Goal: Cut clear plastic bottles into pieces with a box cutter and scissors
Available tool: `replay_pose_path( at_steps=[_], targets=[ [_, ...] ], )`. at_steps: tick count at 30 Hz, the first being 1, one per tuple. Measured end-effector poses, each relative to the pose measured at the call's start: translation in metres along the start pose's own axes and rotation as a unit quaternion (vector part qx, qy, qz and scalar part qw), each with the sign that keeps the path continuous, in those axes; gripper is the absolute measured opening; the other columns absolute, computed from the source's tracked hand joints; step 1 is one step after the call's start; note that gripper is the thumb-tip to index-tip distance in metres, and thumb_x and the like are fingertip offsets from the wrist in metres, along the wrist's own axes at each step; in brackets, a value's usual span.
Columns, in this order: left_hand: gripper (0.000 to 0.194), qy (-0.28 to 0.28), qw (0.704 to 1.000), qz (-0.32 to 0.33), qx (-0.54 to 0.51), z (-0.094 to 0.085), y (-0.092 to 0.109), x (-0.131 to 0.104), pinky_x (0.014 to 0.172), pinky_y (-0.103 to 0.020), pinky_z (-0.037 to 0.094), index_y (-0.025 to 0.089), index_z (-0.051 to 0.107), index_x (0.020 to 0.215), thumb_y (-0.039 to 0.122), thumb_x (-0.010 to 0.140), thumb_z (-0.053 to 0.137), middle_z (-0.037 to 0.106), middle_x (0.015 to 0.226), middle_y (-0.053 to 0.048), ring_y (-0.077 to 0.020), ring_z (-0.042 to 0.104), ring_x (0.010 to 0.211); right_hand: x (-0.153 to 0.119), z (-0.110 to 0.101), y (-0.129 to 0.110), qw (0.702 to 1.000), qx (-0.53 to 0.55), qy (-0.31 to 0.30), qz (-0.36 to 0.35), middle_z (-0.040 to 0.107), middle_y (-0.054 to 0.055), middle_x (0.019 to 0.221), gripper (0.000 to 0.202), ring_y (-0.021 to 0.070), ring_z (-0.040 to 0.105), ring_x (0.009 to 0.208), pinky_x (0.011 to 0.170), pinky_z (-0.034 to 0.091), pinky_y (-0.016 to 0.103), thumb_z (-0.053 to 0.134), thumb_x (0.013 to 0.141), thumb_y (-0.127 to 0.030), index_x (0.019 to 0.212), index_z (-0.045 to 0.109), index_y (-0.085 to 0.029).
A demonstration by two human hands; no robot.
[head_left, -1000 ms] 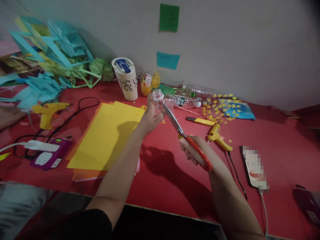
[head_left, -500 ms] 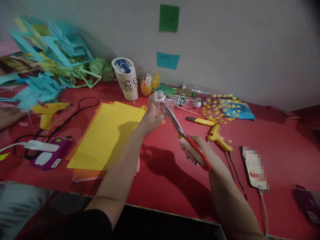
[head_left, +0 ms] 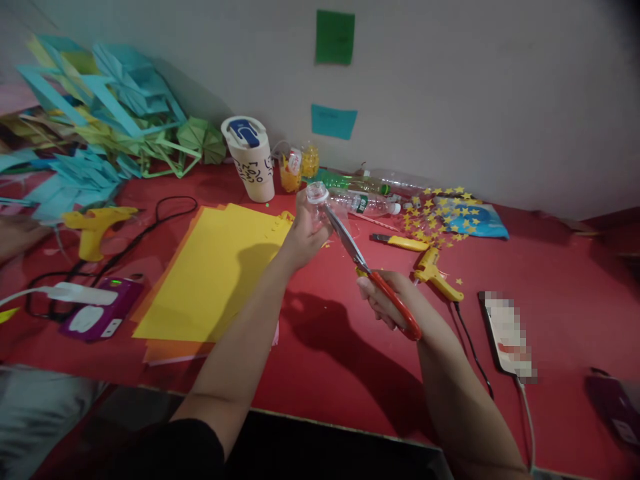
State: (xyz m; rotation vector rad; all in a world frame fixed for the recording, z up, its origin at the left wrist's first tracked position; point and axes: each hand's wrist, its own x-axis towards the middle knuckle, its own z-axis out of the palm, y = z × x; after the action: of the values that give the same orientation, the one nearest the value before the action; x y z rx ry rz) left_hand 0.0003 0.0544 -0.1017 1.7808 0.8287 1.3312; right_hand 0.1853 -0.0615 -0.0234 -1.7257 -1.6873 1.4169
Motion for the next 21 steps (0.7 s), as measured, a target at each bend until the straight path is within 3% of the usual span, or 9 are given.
replay_pose_path(
  at_steps=[3,7,10,14,21],
  targets=[
    [0.056,0.049,0.996,-0.002,-0.077,0.001,0.002,0.004,0.111,-0.051,0.041,0.033,0.031,0.129,0.055,0.086,0.06,0.056,0.125,-0.008,-0.0267,0.056,0.125,0.0,-0.001,0.001,1.0,0.012,-0.016,-0.005,0.045,-0.007,0.049,0.045,0.0077,0.041,0.034,0.037,0.032,0.022,0.051,0.083,-0.065,0.068,0.042,-0.023],
    [0.058,0.113,0.986,-0.021,-0.123,-0.011,0.009,0.009,0.108,-0.048,0.044,0.033,0.038,0.122,0.059,0.079,0.069,0.062,0.106,-0.002,-0.0239,0.06,0.117,-0.003,-0.004,-0.001,0.999,-0.004,-0.031,-0.034,0.042,-0.007,0.046,0.048,0.0096,0.045,0.039,0.045,0.039,0.025,0.059,0.079,-0.066,0.066,0.04,-0.024],
    [0.061,0.133,0.977,-0.052,-0.158,-0.022,0.019,0.009,0.108,-0.049,0.044,0.033,0.043,0.122,0.053,0.074,0.076,0.064,0.112,-0.003,-0.0262,0.057,0.125,-0.002,-0.008,-0.002,0.999,-0.011,-0.015,-0.039,0.043,-0.007,0.046,0.051,0.0109,0.047,0.041,0.048,0.041,0.027,0.059,0.077,-0.071,0.065,0.04,-0.024],
    [0.06,0.135,0.964,-0.091,-0.209,-0.024,0.028,0.009,0.106,-0.05,0.048,0.031,0.048,0.122,0.047,0.073,0.078,0.065,0.12,-0.005,-0.0287,0.059,0.126,-0.001,-0.014,0.0,0.998,-0.055,0.007,-0.013,0.044,-0.006,0.048,0.056,0.0124,0.049,0.04,0.046,0.038,0.027,0.057,0.074,-0.077,0.065,0.04,-0.024],
    [0.054,0.14,0.947,-0.13,-0.256,-0.023,0.027,0.008,0.102,-0.054,0.051,0.032,0.044,0.125,0.053,0.081,0.067,0.065,0.124,-0.007,-0.0288,0.063,0.122,-0.002,-0.027,0.005,0.99,-0.126,-0.01,-0.064,0.046,-0.004,0.054,0.058,0.0136,0.046,0.05,0.05,0.034,0.028,0.054,0.074,-0.081,0.068,0.04,-0.025]
  ],
)
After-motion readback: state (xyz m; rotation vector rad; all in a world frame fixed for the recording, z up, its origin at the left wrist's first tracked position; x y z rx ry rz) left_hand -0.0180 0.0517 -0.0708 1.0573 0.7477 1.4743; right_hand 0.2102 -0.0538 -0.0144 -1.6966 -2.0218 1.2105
